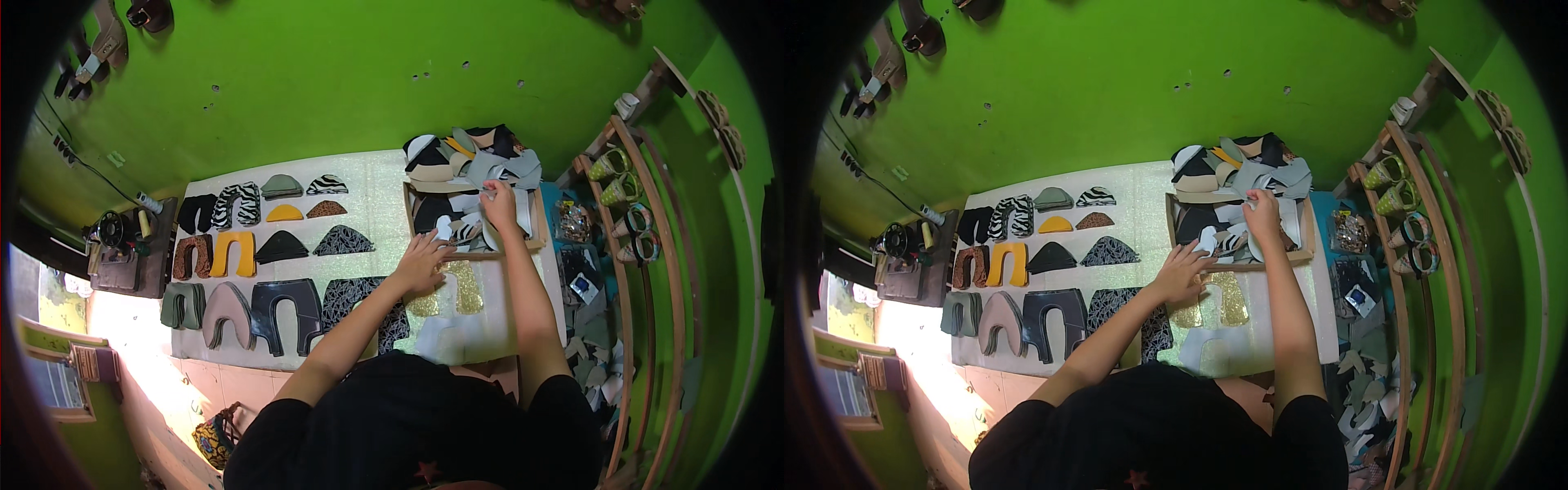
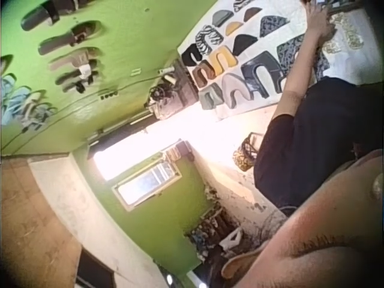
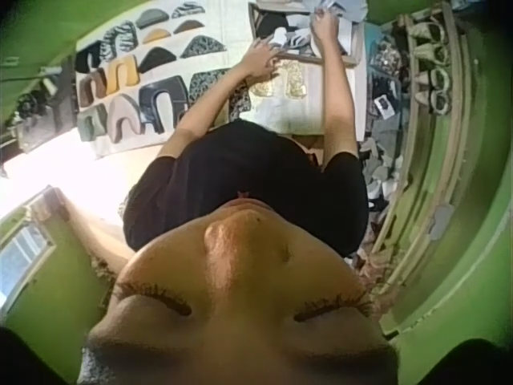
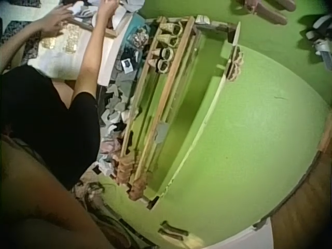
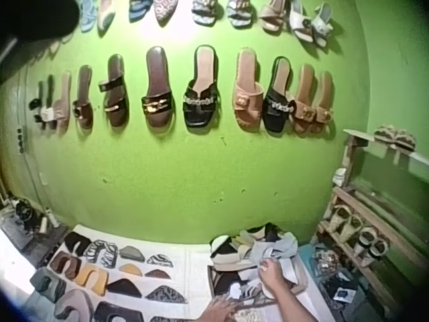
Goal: Sorting and arranging various leather and fabric pieces for shoe manufacturing.
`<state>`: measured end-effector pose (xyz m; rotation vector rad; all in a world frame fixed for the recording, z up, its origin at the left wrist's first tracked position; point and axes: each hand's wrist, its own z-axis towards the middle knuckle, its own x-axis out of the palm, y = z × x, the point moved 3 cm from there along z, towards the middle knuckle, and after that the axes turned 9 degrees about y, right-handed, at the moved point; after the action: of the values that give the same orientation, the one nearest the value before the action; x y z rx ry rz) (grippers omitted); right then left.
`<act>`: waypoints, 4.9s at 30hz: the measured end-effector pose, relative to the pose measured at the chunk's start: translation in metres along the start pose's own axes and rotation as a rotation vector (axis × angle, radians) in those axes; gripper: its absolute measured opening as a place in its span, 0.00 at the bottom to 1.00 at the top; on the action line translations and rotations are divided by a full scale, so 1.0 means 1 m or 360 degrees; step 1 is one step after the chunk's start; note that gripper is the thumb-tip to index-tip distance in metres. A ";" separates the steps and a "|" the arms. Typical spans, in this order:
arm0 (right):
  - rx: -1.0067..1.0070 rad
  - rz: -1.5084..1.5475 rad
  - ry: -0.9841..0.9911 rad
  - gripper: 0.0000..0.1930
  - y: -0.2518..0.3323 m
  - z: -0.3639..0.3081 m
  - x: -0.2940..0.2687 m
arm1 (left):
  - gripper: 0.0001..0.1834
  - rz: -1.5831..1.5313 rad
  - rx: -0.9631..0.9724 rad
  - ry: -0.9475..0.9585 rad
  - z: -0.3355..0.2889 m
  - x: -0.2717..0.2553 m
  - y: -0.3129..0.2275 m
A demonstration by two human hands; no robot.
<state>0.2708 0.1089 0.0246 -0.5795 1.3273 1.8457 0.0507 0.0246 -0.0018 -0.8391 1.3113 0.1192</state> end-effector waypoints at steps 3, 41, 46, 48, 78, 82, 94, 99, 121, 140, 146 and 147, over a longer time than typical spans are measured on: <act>0.0073 -0.0294 0.0115 0.15 0.006 0.012 0.011 | 0.35 -0.0038 -0.0031 0.0026 -0.002 -0.001 0.001; -0.0167 0.1357 -0.0090 0.08 0.039 0.068 -0.024 | 0.37 0.0003 -0.0060 0.0027 0.000 0.007 0.000; -0.0203 0.1442 -0.0171 0.09 0.064 0.080 -0.056 | 0.37 0.0019 -0.0072 0.0030 -0.001 0.005 0.000; -0.0286 0.1495 -0.0198 0.09 0.068 0.088 -0.069 | 0.37 0.0026 -0.0071 0.0026 -0.001 0.005 -0.001; 0.0241 0.2439 -0.0182 0.10 0.150 -0.039 -0.044 | 0.26 -0.2787 0.0101 -0.0767 -0.014 -0.048 0.002; 0.0498 0.2119 -0.0103 0.13 0.144 -0.074 -0.039 | 0.11 -0.2803 0.0088 -0.0683 -0.032 -0.052 -0.001; 0.0995 0.1720 0.1080 0.29 0.086 -0.196 -0.007 | 0.16 -0.2418 -0.0036 0.0103 -0.068 -0.028 -0.027; 0.1002 0.1863 0.1372 0.16 0.075 -0.239 0.001 | 0.22 -0.2438 -0.0019 0.0555 -0.074 -0.001 -0.037; 0.1225 0.0399 0.0370 0.12 0.017 -0.326 0.006 | 0.19 -0.1196 -0.0791 0.0393 -0.096 0.116 -0.022; 0.1132 0.0142 0.0138 0.08 0.007 -0.324 0.020 | 0.19 -0.0899 -0.0854 0.0232 -0.090 0.090 -0.052; 0.1043 -0.0020 0.0115 0.09 0.014 -0.319 0.014 | 0.22 -0.0687 -0.0593 0.0085 -0.089 0.091 -0.057; 0.1066 -0.0058 0.0173 0.10 0.017 -0.318 0.013 | 0.20 -0.0559 -0.0605 0.0117 -0.089 0.092 -0.058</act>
<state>0.2262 -0.1866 -0.0874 -0.3393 1.8669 1.2340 0.0371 -0.1044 -0.0564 -1.3972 1.2061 0.0602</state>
